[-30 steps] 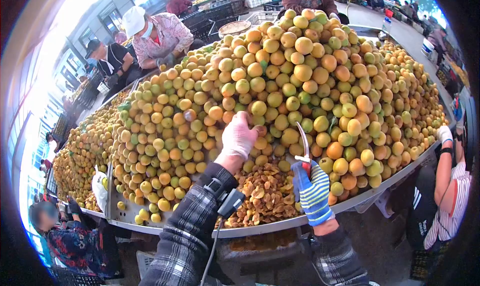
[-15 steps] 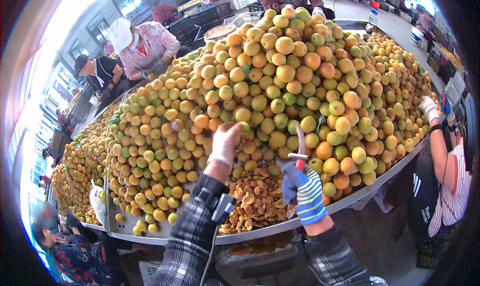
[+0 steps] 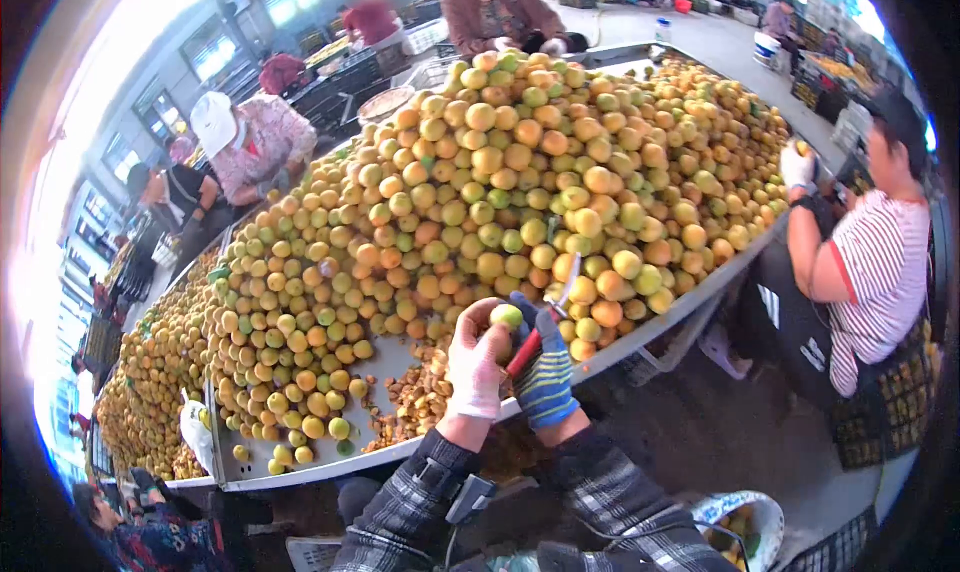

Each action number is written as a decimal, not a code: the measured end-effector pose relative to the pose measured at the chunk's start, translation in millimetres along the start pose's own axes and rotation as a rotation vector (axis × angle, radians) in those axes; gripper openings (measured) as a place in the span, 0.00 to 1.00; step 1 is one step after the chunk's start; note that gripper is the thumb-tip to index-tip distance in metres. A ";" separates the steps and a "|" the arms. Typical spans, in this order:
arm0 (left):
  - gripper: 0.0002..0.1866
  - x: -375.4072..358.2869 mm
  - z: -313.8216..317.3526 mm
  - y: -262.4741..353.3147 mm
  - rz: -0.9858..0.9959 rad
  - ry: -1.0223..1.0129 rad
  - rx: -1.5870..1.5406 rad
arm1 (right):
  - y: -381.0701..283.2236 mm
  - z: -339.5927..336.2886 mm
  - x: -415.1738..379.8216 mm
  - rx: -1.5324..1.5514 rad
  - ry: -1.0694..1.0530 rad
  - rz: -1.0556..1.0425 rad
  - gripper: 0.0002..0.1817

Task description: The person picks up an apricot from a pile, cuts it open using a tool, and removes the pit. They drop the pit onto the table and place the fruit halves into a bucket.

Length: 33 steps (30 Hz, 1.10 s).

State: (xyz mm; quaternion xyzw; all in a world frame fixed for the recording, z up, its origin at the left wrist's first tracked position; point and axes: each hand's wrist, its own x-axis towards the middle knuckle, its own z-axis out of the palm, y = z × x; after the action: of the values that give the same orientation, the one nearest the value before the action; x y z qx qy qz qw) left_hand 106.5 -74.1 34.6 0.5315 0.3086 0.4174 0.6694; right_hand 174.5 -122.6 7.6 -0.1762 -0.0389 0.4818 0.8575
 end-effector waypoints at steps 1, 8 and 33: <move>0.19 -11.2 9.8 -1.2 0.032 -0.014 0.021 | -3.7 -5.4 -4.1 0.013 0.021 -0.027 0.31; 0.22 -83.1 72.7 24.8 0.195 -0.140 -0.102 | -74.8 -12.2 -67.0 0.378 0.140 0.000 0.25; 0.14 -117.1 72.3 -3.9 -0.659 -0.722 -0.510 | -321.0 -154.5 -565.5 -0.279 0.714 -0.465 0.21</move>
State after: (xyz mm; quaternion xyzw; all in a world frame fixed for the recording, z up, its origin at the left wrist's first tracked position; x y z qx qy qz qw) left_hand 115.3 -211.2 44.9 0.3371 0.0985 0.0386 0.9355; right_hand 170.5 -790.5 30.6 -0.4322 0.1566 0.1754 0.8706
